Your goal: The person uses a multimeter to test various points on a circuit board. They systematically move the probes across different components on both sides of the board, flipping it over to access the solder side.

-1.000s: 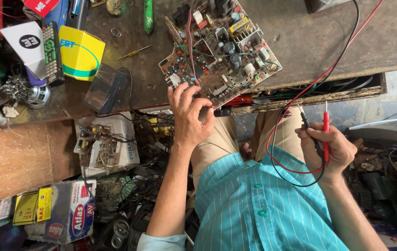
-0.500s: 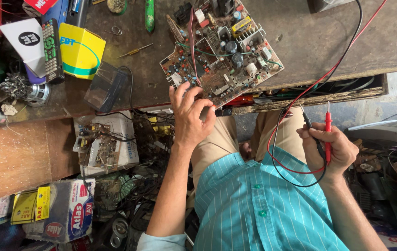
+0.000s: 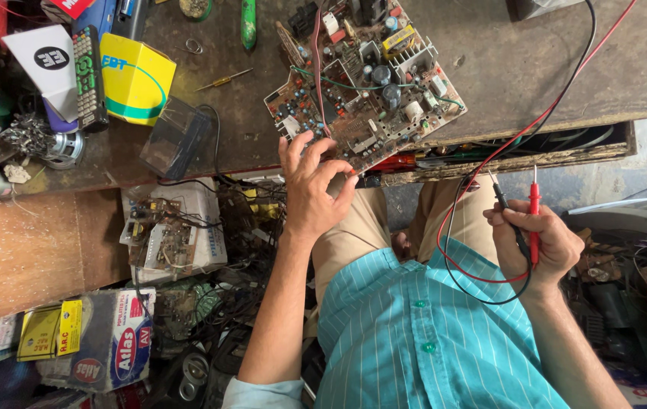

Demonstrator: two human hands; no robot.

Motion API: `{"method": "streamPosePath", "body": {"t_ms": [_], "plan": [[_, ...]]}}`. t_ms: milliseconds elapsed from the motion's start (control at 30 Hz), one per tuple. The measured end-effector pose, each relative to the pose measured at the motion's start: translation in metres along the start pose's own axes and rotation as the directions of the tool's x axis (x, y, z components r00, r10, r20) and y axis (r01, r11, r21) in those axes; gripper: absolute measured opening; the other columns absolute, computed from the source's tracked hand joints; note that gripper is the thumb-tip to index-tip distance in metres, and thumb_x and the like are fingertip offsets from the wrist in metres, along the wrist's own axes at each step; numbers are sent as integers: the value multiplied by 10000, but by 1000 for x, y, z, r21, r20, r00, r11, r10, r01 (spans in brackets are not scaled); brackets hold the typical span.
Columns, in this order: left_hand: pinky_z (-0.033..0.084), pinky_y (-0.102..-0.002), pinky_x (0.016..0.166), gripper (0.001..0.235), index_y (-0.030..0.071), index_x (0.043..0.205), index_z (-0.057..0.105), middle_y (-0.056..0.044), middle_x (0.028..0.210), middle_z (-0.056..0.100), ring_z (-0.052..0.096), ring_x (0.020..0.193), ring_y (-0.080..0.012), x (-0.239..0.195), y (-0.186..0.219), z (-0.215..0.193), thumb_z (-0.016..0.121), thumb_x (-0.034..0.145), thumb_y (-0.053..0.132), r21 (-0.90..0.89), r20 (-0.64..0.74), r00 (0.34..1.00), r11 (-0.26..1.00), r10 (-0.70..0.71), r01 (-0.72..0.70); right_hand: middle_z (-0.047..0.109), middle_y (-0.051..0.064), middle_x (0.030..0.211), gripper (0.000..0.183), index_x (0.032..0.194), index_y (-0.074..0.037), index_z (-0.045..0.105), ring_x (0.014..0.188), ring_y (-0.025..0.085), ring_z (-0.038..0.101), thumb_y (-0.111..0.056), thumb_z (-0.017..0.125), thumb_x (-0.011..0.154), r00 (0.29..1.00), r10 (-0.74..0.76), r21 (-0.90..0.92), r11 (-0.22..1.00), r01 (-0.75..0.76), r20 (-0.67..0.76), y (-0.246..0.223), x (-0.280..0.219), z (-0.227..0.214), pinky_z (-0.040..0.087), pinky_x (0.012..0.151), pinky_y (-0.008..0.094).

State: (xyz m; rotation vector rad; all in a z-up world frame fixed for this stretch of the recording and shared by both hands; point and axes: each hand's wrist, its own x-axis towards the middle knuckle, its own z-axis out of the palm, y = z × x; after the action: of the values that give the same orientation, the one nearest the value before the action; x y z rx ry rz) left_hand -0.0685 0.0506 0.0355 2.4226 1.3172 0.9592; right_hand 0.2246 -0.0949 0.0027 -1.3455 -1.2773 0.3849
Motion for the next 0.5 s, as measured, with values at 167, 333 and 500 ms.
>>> {"method": "streamPosePath", "body": {"t_ms": [167, 333, 500], "plan": [[144, -637, 1262, 194, 149, 886, 728, -65, 1263, 638, 435, 1394, -366, 0, 0, 1, 869, 753, 171, -4, 3, 1000, 1000, -16, 16, 738, 189, 1012, 174, 1002, 2, 593, 934, 218, 772, 73, 750, 1023, 1000, 5, 16, 1000, -5, -2, 1, -1, 0, 634, 843, 310], [142, -638, 1261, 171, 151, 851, 749, -66, 1248, 651, 442, 1386, -362, 0, -1, 1, 879, 741, 162, -14, 1, 1000, 1000, -14, 14, 743, 182, 997, 177, 992, 2, 598, 928, 224, 773, 73, 759, 1019, 1000, -12, -20, 1000, 12, 7, 2, 0, -1, 628, 842, 312], [142, -634, 1262, 161, 149, 834, 759, -71, 1226, 660, 448, 1380, -361, 1, 1, 0, 881, 731, 156, -19, 1, 1000, 1000, -14, 14, 739, 183, 1000, 166, 1000, 0, 603, 944, 219, 773, 75, 749, 1023, 1000, 7, 7, 1000, -7, 6, 1, -2, -1, 632, 855, 307]]}}
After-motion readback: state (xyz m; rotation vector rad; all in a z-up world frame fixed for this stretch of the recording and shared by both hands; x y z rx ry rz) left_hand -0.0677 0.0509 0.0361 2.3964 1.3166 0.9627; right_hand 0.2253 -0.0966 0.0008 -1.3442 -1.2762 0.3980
